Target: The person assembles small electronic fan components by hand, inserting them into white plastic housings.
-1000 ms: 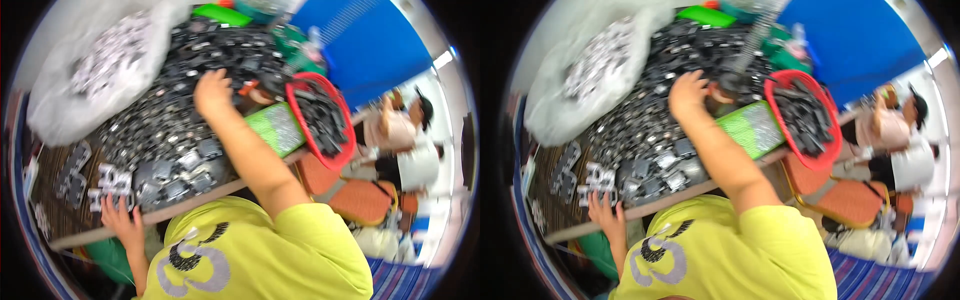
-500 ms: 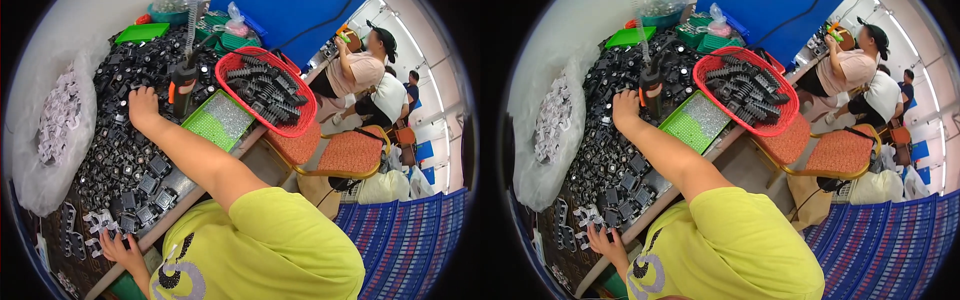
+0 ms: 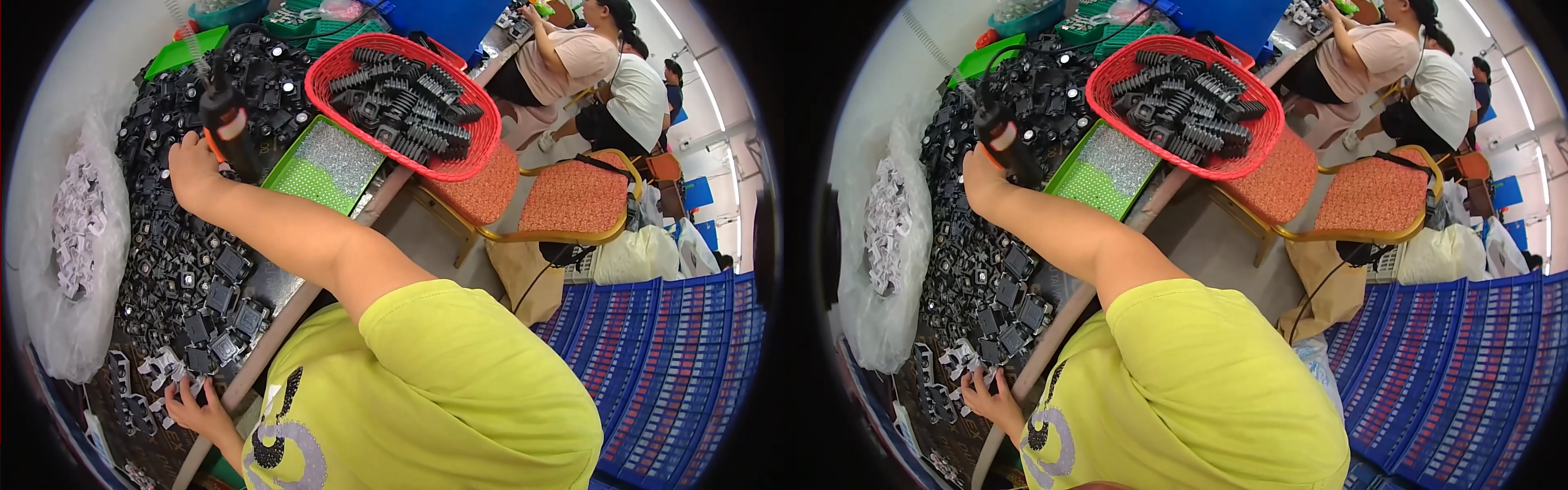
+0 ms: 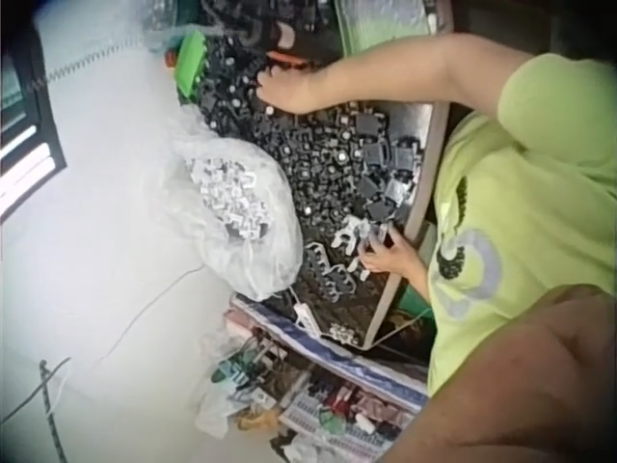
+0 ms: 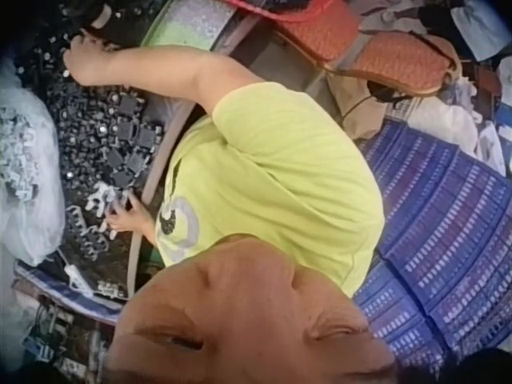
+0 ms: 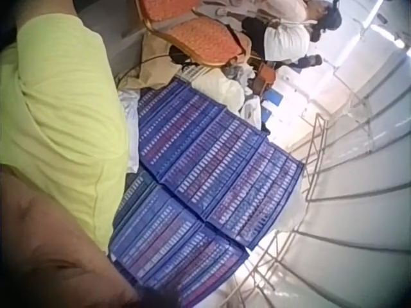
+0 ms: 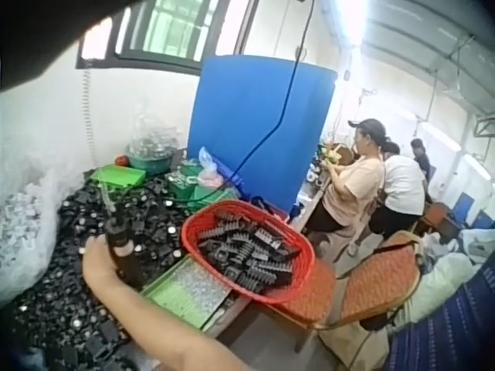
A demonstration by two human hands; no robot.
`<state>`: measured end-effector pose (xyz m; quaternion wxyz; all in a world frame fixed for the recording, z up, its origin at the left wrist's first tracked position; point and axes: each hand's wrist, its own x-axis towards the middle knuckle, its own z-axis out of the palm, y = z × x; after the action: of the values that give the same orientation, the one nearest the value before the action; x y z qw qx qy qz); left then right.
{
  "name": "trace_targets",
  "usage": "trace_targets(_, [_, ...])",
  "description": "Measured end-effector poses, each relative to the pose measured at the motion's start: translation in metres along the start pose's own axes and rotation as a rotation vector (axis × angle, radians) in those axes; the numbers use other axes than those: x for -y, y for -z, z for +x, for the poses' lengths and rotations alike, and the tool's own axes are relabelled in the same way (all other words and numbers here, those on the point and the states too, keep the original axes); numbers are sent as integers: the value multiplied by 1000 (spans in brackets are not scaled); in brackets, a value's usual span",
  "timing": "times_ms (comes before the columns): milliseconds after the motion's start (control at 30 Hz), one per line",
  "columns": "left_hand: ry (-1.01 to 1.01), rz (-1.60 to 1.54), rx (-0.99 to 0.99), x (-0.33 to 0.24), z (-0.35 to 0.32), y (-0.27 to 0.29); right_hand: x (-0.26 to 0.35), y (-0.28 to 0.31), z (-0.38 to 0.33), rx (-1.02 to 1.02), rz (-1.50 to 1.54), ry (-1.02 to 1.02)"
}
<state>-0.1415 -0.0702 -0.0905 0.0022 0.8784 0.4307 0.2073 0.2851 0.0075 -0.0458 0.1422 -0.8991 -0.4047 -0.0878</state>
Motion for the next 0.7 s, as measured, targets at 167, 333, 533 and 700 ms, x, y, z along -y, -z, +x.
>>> trace_targets(167, [28, -59, -43, -10, 6, 9, 4, 9, 2, 160, -137, 135])
trace_targets(333, [107, -165, 88, 1, 1, 17, 17, 53, -17, -11, 568, 122])
trace_targets(533, [165, -131, 82, 8, -2, 13, 61, 32, -31, 973, 1444, 160])
trace_targets(700, [155, -214, 51, -2, 0, 5, 85, 32, -77, 1347, 1774, -49])
